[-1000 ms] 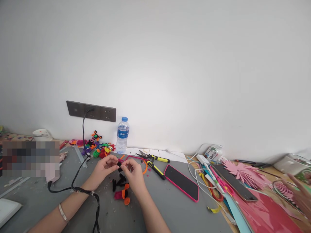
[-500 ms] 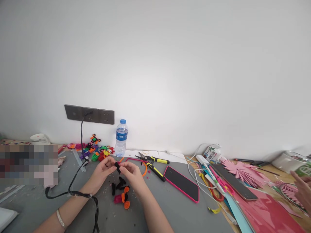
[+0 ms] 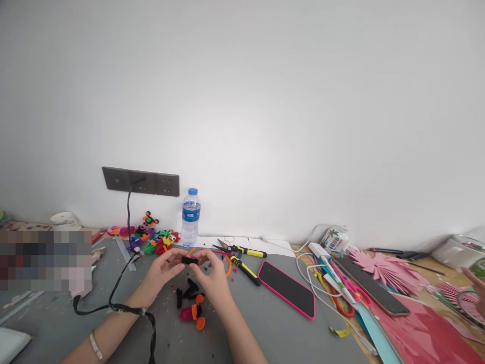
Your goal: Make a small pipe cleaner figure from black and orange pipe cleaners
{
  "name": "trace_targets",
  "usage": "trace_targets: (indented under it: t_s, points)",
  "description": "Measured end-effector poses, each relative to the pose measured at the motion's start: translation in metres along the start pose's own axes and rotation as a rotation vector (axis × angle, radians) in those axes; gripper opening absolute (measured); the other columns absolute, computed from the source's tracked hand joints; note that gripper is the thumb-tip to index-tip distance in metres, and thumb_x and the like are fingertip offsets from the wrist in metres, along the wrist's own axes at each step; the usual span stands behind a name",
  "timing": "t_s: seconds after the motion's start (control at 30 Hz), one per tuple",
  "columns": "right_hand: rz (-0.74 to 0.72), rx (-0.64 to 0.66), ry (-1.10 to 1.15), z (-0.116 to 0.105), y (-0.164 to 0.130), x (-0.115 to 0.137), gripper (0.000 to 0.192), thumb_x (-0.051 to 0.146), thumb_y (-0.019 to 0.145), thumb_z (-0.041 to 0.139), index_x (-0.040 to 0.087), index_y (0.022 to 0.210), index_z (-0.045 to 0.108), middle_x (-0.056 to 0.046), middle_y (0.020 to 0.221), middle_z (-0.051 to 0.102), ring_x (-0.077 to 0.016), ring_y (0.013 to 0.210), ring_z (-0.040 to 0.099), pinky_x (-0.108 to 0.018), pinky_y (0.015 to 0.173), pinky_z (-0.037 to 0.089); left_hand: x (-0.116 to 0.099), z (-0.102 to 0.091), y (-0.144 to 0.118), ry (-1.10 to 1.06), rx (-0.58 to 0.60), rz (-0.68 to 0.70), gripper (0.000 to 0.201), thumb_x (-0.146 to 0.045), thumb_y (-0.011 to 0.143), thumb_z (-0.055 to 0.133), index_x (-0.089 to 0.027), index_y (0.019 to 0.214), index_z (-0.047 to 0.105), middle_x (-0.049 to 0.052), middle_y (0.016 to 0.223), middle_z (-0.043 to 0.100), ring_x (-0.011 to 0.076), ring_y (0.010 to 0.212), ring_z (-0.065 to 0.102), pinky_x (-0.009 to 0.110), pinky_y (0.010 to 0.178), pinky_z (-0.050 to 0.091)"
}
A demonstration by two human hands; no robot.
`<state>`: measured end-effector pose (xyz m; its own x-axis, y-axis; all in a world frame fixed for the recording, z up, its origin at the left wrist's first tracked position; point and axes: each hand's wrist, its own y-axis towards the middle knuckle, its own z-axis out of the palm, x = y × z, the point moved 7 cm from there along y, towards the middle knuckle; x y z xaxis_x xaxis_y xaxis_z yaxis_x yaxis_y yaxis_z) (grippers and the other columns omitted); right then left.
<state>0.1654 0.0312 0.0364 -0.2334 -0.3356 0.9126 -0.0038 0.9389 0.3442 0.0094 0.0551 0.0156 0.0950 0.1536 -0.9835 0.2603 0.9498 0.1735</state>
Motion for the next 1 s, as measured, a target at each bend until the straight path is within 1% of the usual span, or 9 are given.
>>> trace_targets:
  t_s: [0.07, 0.13, 0.23, 0.33, 0.43, 0.6, 0.7, 0.83, 1.0]
  points:
    - [-0.105, -0.038, -0.107, -0.002, -0.002, 0.007, 0.012, 0.021, 0.078, 0.061, 0.021, 0.090, 0.062, -0.004, 0.089, 0.066, -0.0202, 0.082, 0.057, -0.033, 0.077, 0.045, 0.001, -0.001, 0.001, 0.068, 0.006, 0.005, 0.029, -0.038, 0.076, 0.071, -0.020, 0.098, 0.070, 0.007, 0.099, 0.069, 0.0227, 0.095, 0.062, 0.031, 0.082, 0.051]
    - [-0.178, -0.052, -0.184, -0.003, -0.005, 0.012, 0.016, 0.018, 0.078, 0.061, 0.021, 0.095, 0.061, -0.004, 0.091, 0.065, -0.0208, 0.085, 0.057, -0.034, 0.080, 0.044, 0.001, -0.002, 0.002, 0.118, 0.003, 0.018, 0.029, -0.038, 0.076, 0.069, -0.019, 0.097, 0.072, 0.008, 0.095, 0.069, 0.0223, 0.089, 0.062, 0.031, 0.078, 0.051]
    - [-0.226, -0.042, -0.270, -0.001, -0.008, 0.016, 0.024, 0.014, 0.079, 0.060, 0.023, 0.101, 0.059, -0.003, 0.092, 0.064, -0.0209, 0.086, 0.058, -0.035, 0.081, 0.044, 0.001, -0.003, 0.002, 0.162, -0.003, 0.050, 0.029, -0.038, 0.077, 0.069, -0.019, 0.098, 0.072, 0.008, 0.094, 0.070, 0.0216, 0.086, 0.062, 0.030, 0.075, 0.051]
    - [-0.265, -0.011, -0.305, 0.001, -0.009, 0.017, 0.029, 0.011, 0.080, 0.059, 0.024, 0.106, 0.057, -0.003, 0.096, 0.063, -0.0209, 0.089, 0.058, -0.034, 0.082, 0.044, -0.001, -0.003, 0.002, 0.182, -0.010, 0.071, 0.028, -0.036, 0.077, 0.068, -0.018, 0.097, 0.071, 0.008, 0.094, 0.070, 0.0213, 0.085, 0.062, 0.030, 0.075, 0.051]
    - [-0.303, 0.009, -0.311, 0.001, -0.008, 0.019, 0.029, 0.010, 0.080, 0.058, 0.024, 0.105, 0.057, -0.003, 0.098, 0.064, -0.0209, 0.092, 0.058, -0.034, 0.083, 0.044, -0.003, -0.004, 0.001, 0.187, -0.028, 0.082, 0.026, -0.036, 0.076, 0.068, -0.018, 0.095, 0.071, 0.008, 0.094, 0.071, 0.0216, 0.086, 0.063, 0.030, 0.076, 0.051]
    - [-0.283, 0.014, -0.297, -0.002, -0.005, 0.021, 0.017, 0.011, 0.081, 0.057, 0.022, 0.094, 0.059, -0.004, 0.094, 0.065, -0.0217, 0.092, 0.058, -0.034, 0.083, 0.043, -0.003, -0.004, 0.001, 0.197, -0.018, 0.093, 0.024, -0.035, 0.078, 0.068, -0.019, 0.095, 0.071, 0.007, 0.094, 0.070, 0.0216, 0.086, 0.064, 0.030, 0.076, 0.052]
    - [-0.259, 0.026, -0.304, -0.003, -0.004, 0.022, 0.016, 0.011, 0.080, 0.057, 0.022, 0.091, 0.060, -0.004, 0.091, 0.065, -0.0224, 0.091, 0.058, -0.036, 0.083, 0.043, -0.005, -0.003, 0.001, 0.250, -0.009, 0.107, 0.022, -0.034, 0.079, 0.067, -0.020, 0.095, 0.071, 0.006, 0.093, 0.071, 0.0213, 0.084, 0.064, 0.030, 0.073, 0.051]
    - [-0.243, 0.037, -0.321, -0.003, -0.004, 0.022, 0.014, 0.012, 0.080, 0.056, 0.023, 0.088, 0.060, -0.004, 0.089, 0.065, -0.0231, 0.090, 0.057, -0.037, 0.083, 0.042, -0.009, -0.002, 0.000, 0.331, -0.019, 0.138, 0.019, -0.032, 0.078, 0.067, -0.020, 0.091, 0.071, 0.006, 0.087, 0.072, 0.0209, 0.078, 0.064, 0.029, 0.069, 0.050]
    - [-0.226, 0.043, -0.299, -0.001, -0.004, 0.018, 0.017, 0.010, 0.078, 0.055, 0.022, 0.088, 0.058, -0.004, 0.090, 0.064, -0.0223, 0.090, 0.056, -0.036, 0.082, 0.042, -0.008, -0.002, 0.000, 0.357, -0.022, 0.147, 0.016, -0.029, 0.077, 0.066, -0.019, 0.089, 0.070, 0.006, 0.088, 0.071, 0.0201, 0.078, 0.063, 0.029, 0.068, 0.049]
